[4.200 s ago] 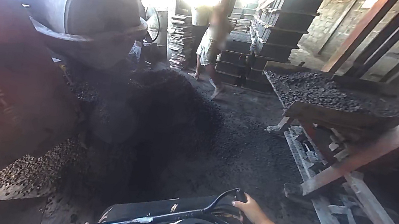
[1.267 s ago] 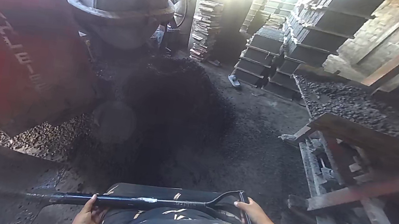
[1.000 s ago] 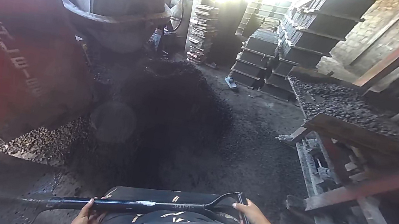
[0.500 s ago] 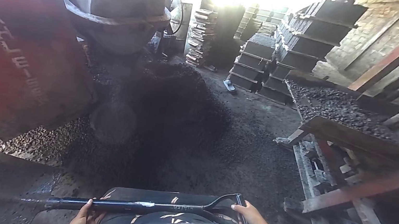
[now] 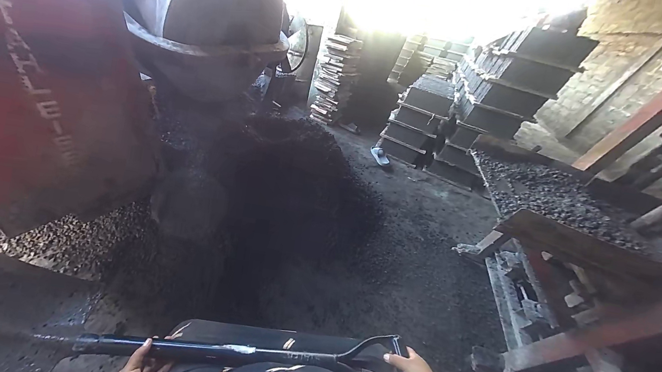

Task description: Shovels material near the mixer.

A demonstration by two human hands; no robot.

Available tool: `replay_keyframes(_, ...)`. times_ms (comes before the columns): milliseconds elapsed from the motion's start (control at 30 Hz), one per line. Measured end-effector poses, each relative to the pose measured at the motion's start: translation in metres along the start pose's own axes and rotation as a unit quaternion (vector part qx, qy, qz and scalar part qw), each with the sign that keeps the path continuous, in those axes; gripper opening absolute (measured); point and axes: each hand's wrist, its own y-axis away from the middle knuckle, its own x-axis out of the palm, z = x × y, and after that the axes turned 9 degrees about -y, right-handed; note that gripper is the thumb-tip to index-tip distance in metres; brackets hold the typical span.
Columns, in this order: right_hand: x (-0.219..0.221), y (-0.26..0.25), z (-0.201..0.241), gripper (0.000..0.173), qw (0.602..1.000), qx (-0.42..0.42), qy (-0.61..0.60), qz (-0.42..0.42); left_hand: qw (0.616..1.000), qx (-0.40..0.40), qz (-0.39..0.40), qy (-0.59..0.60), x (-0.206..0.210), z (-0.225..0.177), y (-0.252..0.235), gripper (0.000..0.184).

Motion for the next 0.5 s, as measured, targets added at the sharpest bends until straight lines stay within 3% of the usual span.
replay_keyframes(500,-0.001,-0.0007,-0.0013,0.051,1.0,0.0,0.011,0.001,1.0,-0.005,-0.012,0.003,-0.0001,0.0001,0.0008,0.026)
